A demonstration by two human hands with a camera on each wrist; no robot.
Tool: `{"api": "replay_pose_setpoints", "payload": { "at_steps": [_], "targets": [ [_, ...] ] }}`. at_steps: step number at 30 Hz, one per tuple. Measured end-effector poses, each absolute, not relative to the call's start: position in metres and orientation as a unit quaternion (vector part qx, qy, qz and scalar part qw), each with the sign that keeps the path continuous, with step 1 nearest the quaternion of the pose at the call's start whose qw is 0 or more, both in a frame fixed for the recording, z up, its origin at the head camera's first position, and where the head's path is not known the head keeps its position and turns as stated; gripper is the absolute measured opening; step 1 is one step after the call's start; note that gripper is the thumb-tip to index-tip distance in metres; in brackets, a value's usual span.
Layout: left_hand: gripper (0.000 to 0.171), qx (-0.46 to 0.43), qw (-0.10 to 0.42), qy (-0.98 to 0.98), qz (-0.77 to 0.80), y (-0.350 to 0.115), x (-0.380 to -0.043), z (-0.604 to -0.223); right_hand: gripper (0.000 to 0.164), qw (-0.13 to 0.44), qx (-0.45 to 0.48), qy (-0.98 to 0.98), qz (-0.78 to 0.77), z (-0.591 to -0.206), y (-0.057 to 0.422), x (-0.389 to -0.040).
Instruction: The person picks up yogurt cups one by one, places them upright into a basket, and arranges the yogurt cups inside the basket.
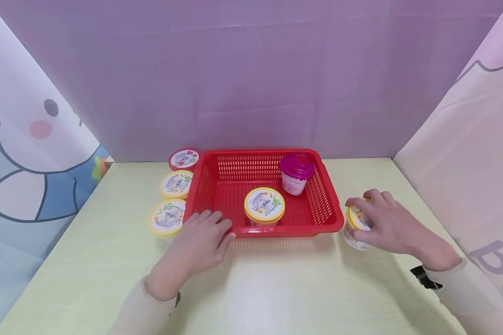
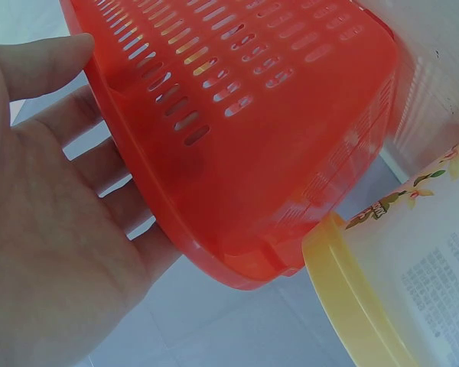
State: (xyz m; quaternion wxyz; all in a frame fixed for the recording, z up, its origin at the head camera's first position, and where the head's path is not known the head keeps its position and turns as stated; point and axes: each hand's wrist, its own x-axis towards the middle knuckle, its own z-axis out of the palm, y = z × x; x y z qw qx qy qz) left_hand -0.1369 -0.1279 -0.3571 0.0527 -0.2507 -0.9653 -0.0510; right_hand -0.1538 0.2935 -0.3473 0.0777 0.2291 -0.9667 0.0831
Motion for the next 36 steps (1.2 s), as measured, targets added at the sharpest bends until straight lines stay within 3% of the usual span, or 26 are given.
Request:
{"api": "replay_pose_setpoints", "payload": {
  "at_steps": [36],
  "targets": [
    [0.042,-0.255,0.058,-0.963,-0.059,-0.129,-0.136,-0.357,0.056,0.064,0.231,-0.968,0.067,-0.287,0.281,-0.162]
  ]
}}
